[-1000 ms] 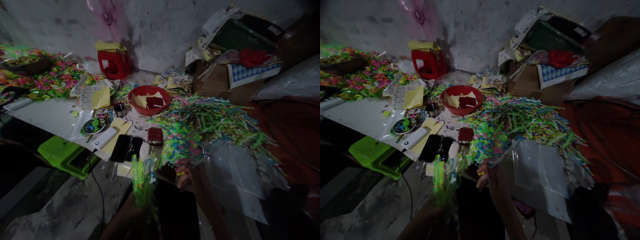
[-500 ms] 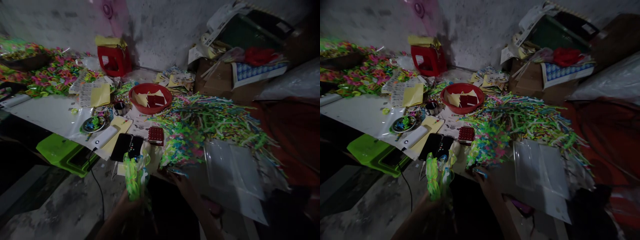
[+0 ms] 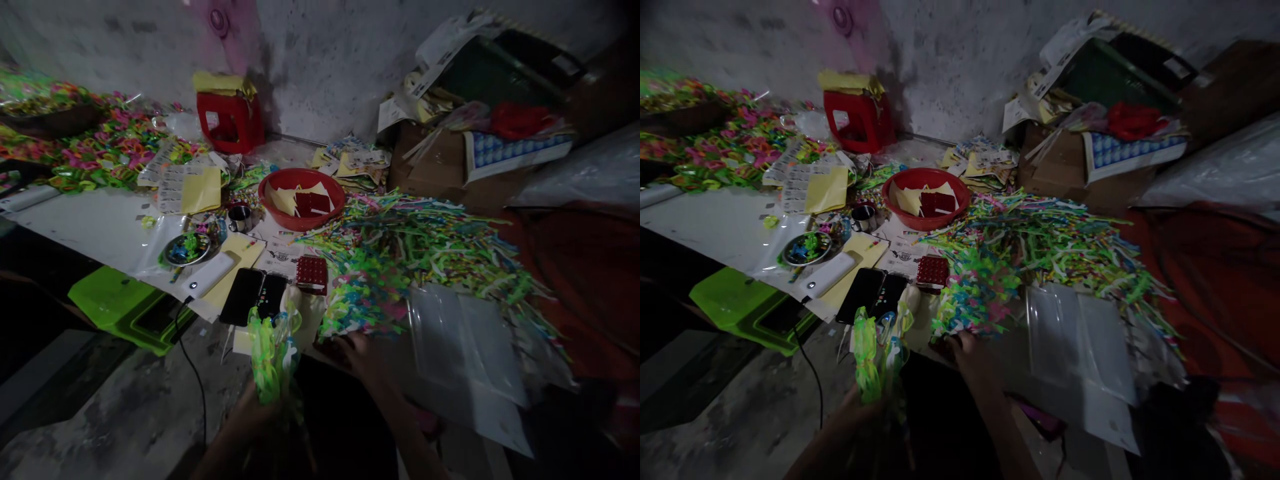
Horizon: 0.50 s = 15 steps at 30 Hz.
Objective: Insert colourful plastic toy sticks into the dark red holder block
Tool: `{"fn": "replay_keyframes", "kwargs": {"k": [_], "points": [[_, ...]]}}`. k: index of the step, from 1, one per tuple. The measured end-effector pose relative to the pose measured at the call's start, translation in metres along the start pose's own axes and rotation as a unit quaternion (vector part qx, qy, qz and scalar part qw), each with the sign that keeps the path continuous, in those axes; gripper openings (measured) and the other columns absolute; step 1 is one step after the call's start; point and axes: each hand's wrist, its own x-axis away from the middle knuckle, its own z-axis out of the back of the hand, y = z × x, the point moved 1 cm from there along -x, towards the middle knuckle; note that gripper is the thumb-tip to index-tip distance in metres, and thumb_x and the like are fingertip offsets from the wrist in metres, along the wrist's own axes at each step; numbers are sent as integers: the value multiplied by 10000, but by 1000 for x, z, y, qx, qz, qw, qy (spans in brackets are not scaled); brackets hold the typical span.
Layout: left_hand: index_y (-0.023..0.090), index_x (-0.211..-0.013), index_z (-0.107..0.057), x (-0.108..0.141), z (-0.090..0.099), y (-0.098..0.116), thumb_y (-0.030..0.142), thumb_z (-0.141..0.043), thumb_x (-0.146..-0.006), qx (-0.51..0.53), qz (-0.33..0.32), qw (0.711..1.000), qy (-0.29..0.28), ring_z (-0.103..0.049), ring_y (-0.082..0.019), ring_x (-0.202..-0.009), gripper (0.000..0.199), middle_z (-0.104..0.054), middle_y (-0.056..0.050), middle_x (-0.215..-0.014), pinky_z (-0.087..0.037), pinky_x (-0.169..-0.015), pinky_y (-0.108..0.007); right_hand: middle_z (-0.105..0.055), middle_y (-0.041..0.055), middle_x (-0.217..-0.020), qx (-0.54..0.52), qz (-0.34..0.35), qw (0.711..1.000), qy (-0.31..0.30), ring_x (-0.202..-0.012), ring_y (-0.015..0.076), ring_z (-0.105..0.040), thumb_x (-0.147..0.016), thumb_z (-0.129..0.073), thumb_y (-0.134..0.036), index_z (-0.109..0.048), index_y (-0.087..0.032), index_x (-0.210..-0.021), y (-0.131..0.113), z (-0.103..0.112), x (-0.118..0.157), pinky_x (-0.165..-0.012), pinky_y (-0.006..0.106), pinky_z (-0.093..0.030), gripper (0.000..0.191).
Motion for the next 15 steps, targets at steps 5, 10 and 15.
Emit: {"fn": "replay_keyframes", "kwargs": {"k": [5, 10, 15], "points": [[150, -849, -688, -3, -8, 9, 631, -784, -452, 33, 11, 999, -14, -592, -189, -688, 631, -688, -81, -772, -487, -637, -270, -698, 58, -809, 105, 25, 994, 5, -775, 200, -628, -821, -507, -409, -652, -204, -798, -14, 0, -3, -664, 260, -430, 252], [164, -844, -694, 3, -23, 48, 560, -789, -504, 32, -7, 998, -55, -583, -187, -712, 531, -672, -50, -755, -490, -649, -261, -691, 92, -843, 183, 39, 982, 28, -769, 213, -626, -865, -454, -376, -643, -183, -840, -24, -1, 3, -668, 281, -412, 271], [150, -965, -676, 7, -29, 61, 533, -797, -502, 49, 12, 998, -49, -622, -214, -788, 612, -710, -70, -868, -502, -724, -278, -647, 59, -657, 61, 38, 997, -2, -631, 203, -599, -889, -336, -516, -611, -179, -737, -38, -5, 36, -610, 295, -405, 460]]}}
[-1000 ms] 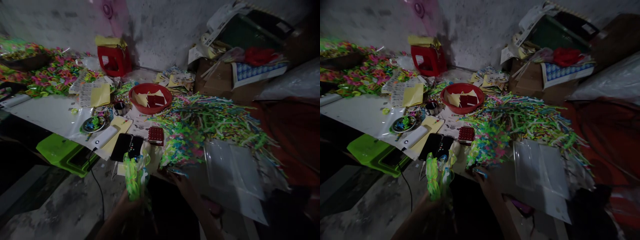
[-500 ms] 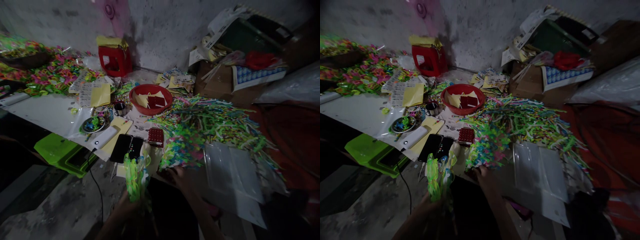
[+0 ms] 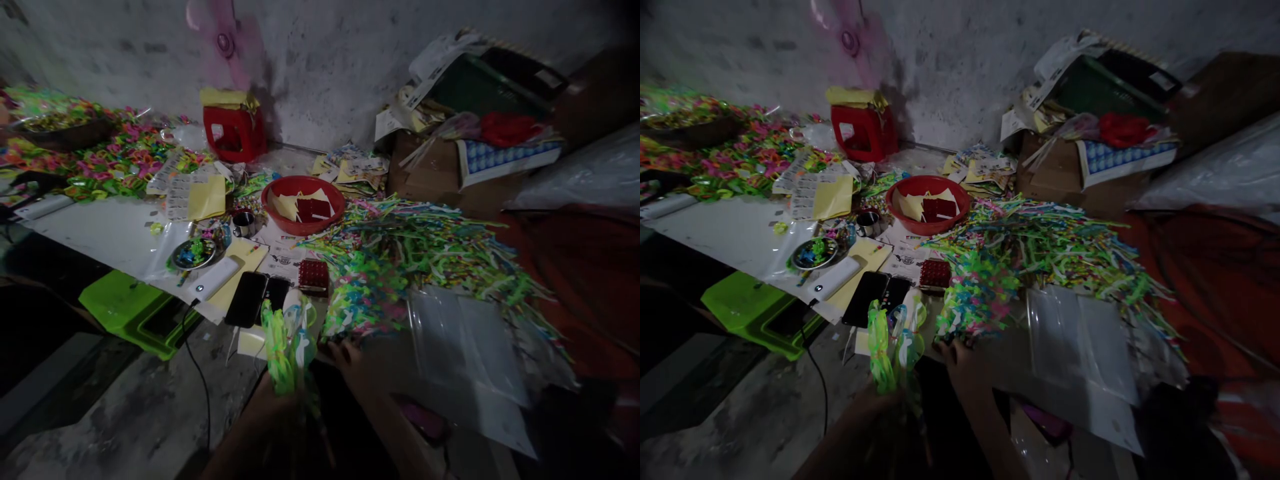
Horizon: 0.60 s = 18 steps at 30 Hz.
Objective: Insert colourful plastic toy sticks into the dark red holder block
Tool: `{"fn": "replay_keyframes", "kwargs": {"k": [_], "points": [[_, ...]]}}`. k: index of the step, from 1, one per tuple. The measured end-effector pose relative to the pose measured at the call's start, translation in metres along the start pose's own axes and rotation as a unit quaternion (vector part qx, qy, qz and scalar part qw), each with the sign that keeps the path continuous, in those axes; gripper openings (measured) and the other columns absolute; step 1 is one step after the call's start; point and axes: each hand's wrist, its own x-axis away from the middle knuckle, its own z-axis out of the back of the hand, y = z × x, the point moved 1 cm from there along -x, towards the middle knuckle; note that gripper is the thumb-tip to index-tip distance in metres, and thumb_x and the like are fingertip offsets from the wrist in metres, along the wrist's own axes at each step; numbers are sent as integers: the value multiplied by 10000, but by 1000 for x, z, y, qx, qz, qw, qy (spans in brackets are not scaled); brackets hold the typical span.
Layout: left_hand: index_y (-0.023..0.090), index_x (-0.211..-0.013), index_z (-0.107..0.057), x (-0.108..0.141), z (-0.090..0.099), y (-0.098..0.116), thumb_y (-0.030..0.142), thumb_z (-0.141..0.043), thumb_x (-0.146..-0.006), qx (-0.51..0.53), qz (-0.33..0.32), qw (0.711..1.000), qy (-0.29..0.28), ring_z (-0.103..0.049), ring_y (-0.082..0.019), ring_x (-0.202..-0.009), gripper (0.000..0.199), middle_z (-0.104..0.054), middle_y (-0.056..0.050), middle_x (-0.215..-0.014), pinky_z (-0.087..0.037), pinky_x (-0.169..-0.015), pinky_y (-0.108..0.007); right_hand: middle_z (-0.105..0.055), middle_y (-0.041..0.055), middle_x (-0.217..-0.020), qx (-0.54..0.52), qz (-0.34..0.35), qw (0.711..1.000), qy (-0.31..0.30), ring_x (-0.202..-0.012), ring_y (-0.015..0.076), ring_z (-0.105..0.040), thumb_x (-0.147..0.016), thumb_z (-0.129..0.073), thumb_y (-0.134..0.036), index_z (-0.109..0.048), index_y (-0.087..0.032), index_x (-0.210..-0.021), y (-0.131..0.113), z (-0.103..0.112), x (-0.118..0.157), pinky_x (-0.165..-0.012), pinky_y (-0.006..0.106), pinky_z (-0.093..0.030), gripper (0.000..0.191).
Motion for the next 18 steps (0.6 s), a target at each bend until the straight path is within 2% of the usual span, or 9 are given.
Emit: {"fn": "replay_keyframes", "kwargs": {"k": [1, 3, 6, 9, 13, 18], "points": [[149, -970, -675, -1, 1, -2, 536, -794, -507, -6, 3, 1000, 0, -628, -225, -806, 615, -715, -74, -881, -505, -731, -284, -656, 58, -684, -62, 14, 997, -38, -673, 210, -607, -886, -317, -544, -620, -176, -754, -6, 1, 10, -635, 299, -419, 494], [152, -968, -678, -3, 5, -10, 537, -785, -523, -21, 5, 1000, -6, -638, -250, -852, 599, -723, -76, -901, -509, -750, -298, -689, 59, -823, -184, 48, 971, -142, -841, 223, -618, -887, -294, -566, -656, -171, -846, -18, 2, 30, -743, 306, -446, 537], [142, -943, -685, -6, 12, -21, 553, -774, -534, -32, 8, 999, -18, -650, -272, -868, 586, -729, -85, -900, -511, -760, -315, -694, 51, -990, -275, 57, 929, -242, -1037, 228, -574, -888, -299, -566, -682, -176, -974, -29, 6, 53, -902, 327, -417, 553], [121, -972, -673, -7, 17, -27, 566, -752, -570, -8, 15, 1000, -23, -658, -277, -847, 604, -720, -109, -913, -517, -728, -324, -702, 53, -1004, -319, 31, 909, -267, -1014, 242, -598, -851, -422, -556, -691, -176, -1014, -26, 4, 61, -907, 353, -424, 494], [119, -981, -676, -7, 25, -29, 542, -753, -594, -7, 13, 999, -44, -650, -286, -884, 579, -710, -125, -937, -523, -720, -325, -703, 61, -1024, -395, 32, 873, -286, -1023, 261, -613, -775, -614, -447, -673, -178, -1080, -21, -2, 64, -892, 355, -439, 411], [97, -929, -701, -10, 29, -27, 591, -756, -547, -9, 8, 996, -84, -660, -288, -822, 627, -715, -148, -891, -529, -733, -345, -708, 37, -945, -409, 17, 867, -284, -966, 234, -628, -751, -652, -410, -687, -184, -1035, -20, -6, 65, -842, 311, -451, 365]]}}
